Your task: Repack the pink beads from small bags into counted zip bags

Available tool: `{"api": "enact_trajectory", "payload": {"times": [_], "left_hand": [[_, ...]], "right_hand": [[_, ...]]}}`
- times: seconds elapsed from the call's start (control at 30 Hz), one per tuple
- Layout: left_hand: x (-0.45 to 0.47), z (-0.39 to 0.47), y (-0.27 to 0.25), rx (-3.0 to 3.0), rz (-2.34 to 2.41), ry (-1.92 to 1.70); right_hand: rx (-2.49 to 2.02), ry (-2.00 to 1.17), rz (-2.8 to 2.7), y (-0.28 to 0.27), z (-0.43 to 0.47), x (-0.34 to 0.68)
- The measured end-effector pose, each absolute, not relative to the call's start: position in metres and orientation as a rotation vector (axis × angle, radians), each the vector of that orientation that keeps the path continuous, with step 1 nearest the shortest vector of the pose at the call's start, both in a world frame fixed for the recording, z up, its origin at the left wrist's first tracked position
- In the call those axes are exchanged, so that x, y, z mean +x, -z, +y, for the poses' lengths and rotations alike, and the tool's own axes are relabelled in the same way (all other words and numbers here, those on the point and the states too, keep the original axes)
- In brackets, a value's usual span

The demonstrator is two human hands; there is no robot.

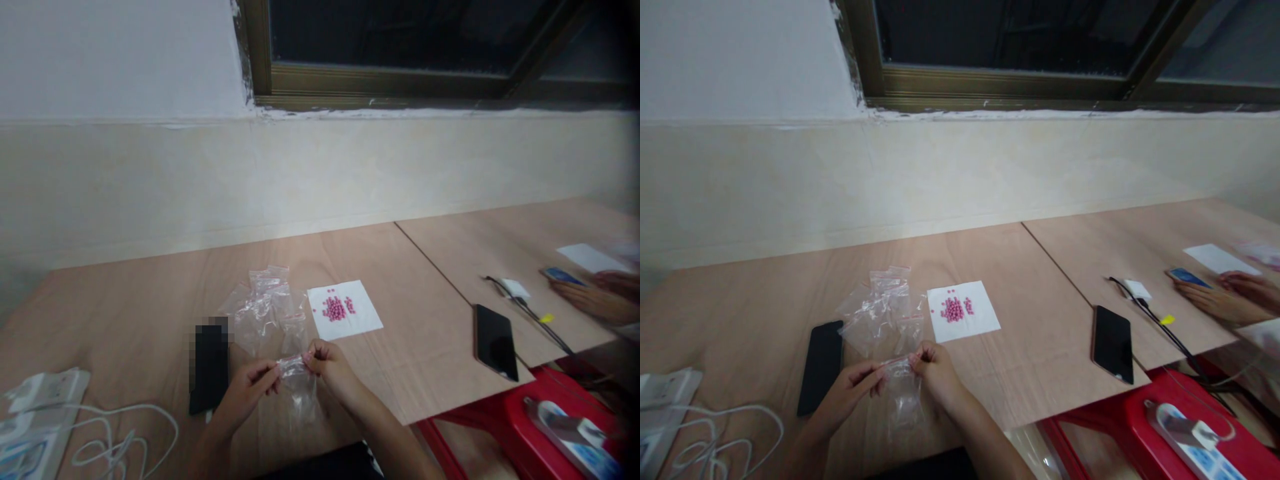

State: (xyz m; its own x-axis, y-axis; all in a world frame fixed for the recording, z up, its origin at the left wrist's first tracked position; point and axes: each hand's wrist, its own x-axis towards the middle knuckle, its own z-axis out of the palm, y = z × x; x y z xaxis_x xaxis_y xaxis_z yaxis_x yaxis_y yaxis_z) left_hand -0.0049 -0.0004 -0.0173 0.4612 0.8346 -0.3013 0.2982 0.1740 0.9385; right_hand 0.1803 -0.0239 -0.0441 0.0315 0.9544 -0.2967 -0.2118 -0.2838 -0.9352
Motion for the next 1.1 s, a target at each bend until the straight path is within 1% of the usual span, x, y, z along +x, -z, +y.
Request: {"api": "enact_trajectory", "payload": {"times": [0.07, 0.2, 0.27, 0.37, 0.5, 0.6, 0.7, 0.8, 0.9, 0.97, 1.1], "left_hand": [[-0.013, 0.002, 0.023, 1.417, 1.178, -0.596], [-0.028, 0.023, 0.053, 1.588, 1.42, -0.784], [-0.029, 0.038, 0.073, 1.738, 1.465, -0.751], [-0.024, 0.057, 0.101, 1.845, 1.511, -0.605], [-0.015, 0.068, 0.117, 1.916, 1.507, -0.507], [-0.012, 0.074, 0.117, 1.954, 1.496, -0.532], [-0.011, 0.083, 0.115, 1.973, 1.48, -0.569], [-0.009, 0.095, 0.114, 1.968, 1.487, -0.638], [-0.005, 0.109, 0.114, 1.941, 1.485, -0.706], [-0.002, 0.117, 0.114, 1.929, 1.469, -0.724], [0.0, 0.125, 0.106, 1.923, 1.443, -0.707]], "right_hand": [[-1.337, -1.352, -0.876, 0.05, -0.014, 0.175], [-1.549, -0.971, -1.054, 0.059, 0.028, 0.163], [-1.68, -0.809, -1.179, 0.064, 0.051, 0.156], [-1.838, -0.649, -1.319, 0.07, 0.076, 0.146], [-1.897, -0.59, -1.318, 0.073, 0.08, 0.142], [-1.899, -0.52, -1.285, 0.073, 0.067, 0.145], [-1.875, -0.447, -1.391, 0.076, 0.05, 0.142], [-1.916, -0.488, -1.541, 0.083, 0.046, 0.131], [-2.037, -0.524, -1.603, 0.09, 0.061, 0.12], [-2.098, -0.483, -1.652, 0.09, 0.076, 0.117], [-2.159, -0.416, -1.704, 0.076, 0.095, 0.122]]}}
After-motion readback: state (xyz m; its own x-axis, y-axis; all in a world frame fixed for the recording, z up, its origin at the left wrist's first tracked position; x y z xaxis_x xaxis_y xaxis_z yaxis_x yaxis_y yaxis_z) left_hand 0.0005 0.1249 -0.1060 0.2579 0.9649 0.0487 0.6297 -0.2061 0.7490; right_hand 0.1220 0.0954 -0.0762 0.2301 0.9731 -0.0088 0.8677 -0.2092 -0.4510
